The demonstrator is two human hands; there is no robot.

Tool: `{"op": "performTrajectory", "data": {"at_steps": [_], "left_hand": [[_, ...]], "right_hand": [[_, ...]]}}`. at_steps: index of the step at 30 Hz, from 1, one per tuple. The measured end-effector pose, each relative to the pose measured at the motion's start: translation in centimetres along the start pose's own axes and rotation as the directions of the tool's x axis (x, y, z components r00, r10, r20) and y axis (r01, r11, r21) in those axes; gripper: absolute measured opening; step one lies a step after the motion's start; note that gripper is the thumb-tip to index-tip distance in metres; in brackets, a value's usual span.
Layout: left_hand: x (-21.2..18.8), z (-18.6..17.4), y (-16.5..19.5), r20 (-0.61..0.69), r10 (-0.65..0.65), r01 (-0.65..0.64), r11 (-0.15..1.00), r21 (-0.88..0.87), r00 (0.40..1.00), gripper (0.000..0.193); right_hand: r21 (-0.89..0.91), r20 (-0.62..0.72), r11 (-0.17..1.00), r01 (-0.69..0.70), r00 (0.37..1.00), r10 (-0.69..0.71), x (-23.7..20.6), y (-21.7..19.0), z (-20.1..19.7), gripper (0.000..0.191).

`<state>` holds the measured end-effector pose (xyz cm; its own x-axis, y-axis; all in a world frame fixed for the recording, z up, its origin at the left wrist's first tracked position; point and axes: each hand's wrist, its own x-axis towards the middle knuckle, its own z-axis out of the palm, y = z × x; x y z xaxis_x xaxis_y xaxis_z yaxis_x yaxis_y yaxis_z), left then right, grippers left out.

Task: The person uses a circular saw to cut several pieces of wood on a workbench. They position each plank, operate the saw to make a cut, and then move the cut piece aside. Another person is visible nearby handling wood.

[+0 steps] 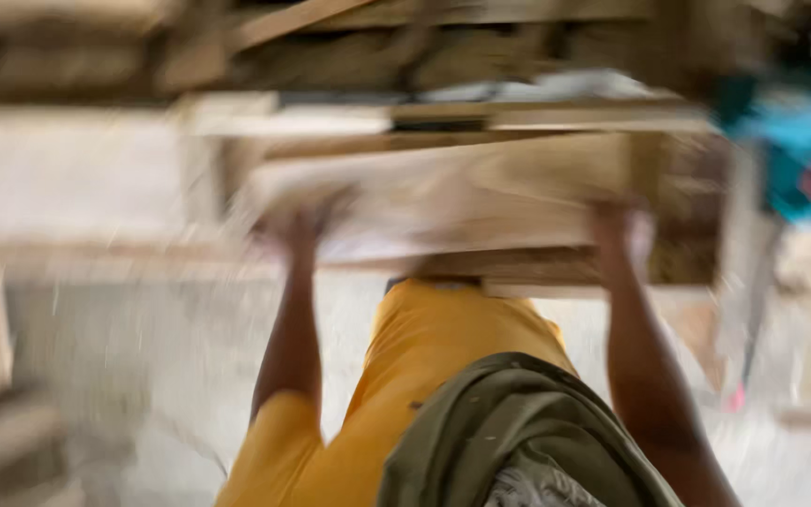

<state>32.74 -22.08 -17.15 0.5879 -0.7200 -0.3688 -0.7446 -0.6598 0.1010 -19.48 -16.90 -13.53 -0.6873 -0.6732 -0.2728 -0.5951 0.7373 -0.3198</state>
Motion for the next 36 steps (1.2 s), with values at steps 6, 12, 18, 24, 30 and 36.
{"op": "performTrajectory", "data": {"at_steps": [6,12,18,24,30,36], "left_hand": [[-2.7,-7.7,-0.5,0.026,-0.155,0.157,0.967,-0.199,0.988,0.074],[-8.1,-15.0,-3.1,-0.183,-0.062,0.012,0.965,-0.263,0.981,0.063],[-1.6,-19.1,-10.9,-0.319,-0.079,-0.026,0.95,-0.312,0.945,0.054],[13.9,-21.9,-20.8,-0.454,-0.006,-0.165,0.927,-0.338,0.891,0.063],[23.7,-23.0,-31.7,-0.605,-0.249,-0.24,0.755,-0.61,0.756,0.096],[29.3,-26.4,-36.0,-0.333,-0.289,-0.104,0.595,-0.797,0.898,0.08]], "right_hand": [[0.11,0.054,0.993,-0.044,0.998,0.038,3.0,-1.2,-1.1,0.062],[0.535,0.278,0.793,-0.291,0.947,0.16,1.0,-0.5,-2.5,0.082],[0.621,0.485,0.677,-0.395,0.872,0.064,-5.7,-3.6,0.4,0.037],[0.72,0.539,0.547,-0.427,0.84,-0.055,-15.2,-14.8,8.1,0.019],[0.747,0.559,0.574,-0.336,0.785,-0.268,-30.1,-32.9,16.3,0.025],[0.775,0.567,0.565,-0.283,0.708,-0.422,-41.5,-47.3,21.5,0.023]]}}
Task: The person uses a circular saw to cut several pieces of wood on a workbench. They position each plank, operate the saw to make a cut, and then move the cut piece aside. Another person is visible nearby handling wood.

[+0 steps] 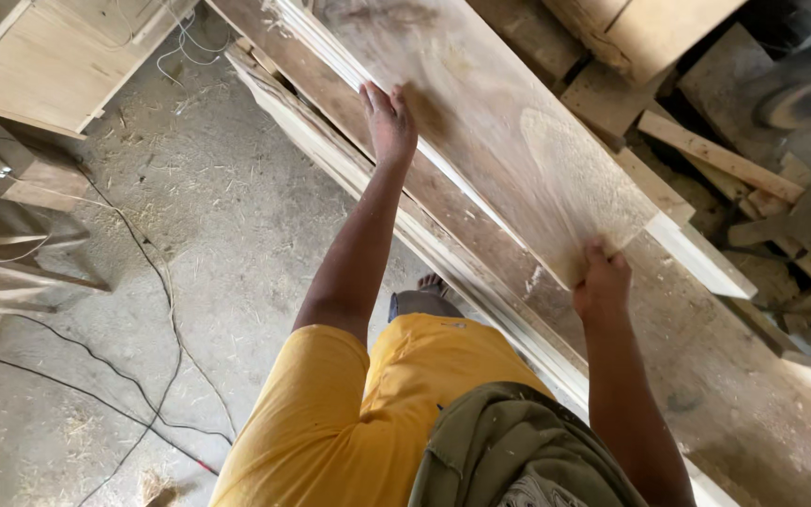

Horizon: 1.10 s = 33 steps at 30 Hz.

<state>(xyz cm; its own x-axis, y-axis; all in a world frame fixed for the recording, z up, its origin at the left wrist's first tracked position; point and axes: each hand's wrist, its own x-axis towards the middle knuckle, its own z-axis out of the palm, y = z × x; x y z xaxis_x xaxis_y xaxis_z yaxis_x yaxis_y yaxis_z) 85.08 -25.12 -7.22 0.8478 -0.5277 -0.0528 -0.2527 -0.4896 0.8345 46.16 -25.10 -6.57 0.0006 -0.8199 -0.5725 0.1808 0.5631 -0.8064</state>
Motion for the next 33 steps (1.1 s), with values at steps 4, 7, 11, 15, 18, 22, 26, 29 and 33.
{"op": "performTrajectory", "data": {"at_steps": [4,7,11,15,18,22,26,29,33], "left_hand": [[4.7,-1.7,0.8,-0.051,0.038,-0.038,0.999,-0.015,0.998,0.073],[5.7,-1.9,0.6,-0.057,0.02,-0.022,0.999,-0.038,0.998,0.068],[4.6,0.3,0.5,-0.158,0.064,-0.083,0.99,-0.111,0.985,0.065],[3.1,1.3,0.6,-0.056,-0.013,-0.019,0.841,-0.541,0.998,0.065],[0.2,0.8,-0.6,0.008,0.0,0.001,0.995,-0.098,1.0,0.065],[-11.1,2.1,-2.5,-0.007,0.335,-0.334,0.94,0.061,0.942,0.055],[-28.6,6.9,-2.3,-0.018,0.878,-0.853,0.459,-0.25,0.478,0.051],[-42.5,9.2,-0.6,0.409,0.861,-0.782,0.47,-0.41,0.303,0.035],[-59.6,13.7,3.9,0.578,0.815,-0.518,0.51,-0.687,0.037,0.037]], "right_hand": [[-0.099,-0.007,0.994,0.036,0.999,-0.037,0.9,-1.3,6.8,0.022],[-0.204,-0.081,0.979,0.018,0.996,-0.036,1.0,-1.8,8.7,0.019],[-0.31,0.003,0.949,0.063,0.998,-0.065,1.5,-2.1,6.5,0.013],[-0.502,0.212,0.811,0.299,0.952,-0.22,0.6,-1.6,0.4,0.03],[-0.416,0.384,0.795,0.441,0.878,-0.286,-1.9,1.1,-5.6,0.048],[-0.434,0.27,0.884,0.175,0.961,-0.058,-9.0,7.5,-15.2,0.045],[-0.665,-0.018,0.737,-0.117,0.99,0.14,-17.0,14.7,-25.4,0.027],[-0.706,-0.139,0.66,-0.257,0.964,0.226,-21.8,19.2,-33.2,0.026],[-0.439,-0.303,0.892,-0.107,0.952,-0.035,-30.0,23.3,-45.6,0.038]]}}
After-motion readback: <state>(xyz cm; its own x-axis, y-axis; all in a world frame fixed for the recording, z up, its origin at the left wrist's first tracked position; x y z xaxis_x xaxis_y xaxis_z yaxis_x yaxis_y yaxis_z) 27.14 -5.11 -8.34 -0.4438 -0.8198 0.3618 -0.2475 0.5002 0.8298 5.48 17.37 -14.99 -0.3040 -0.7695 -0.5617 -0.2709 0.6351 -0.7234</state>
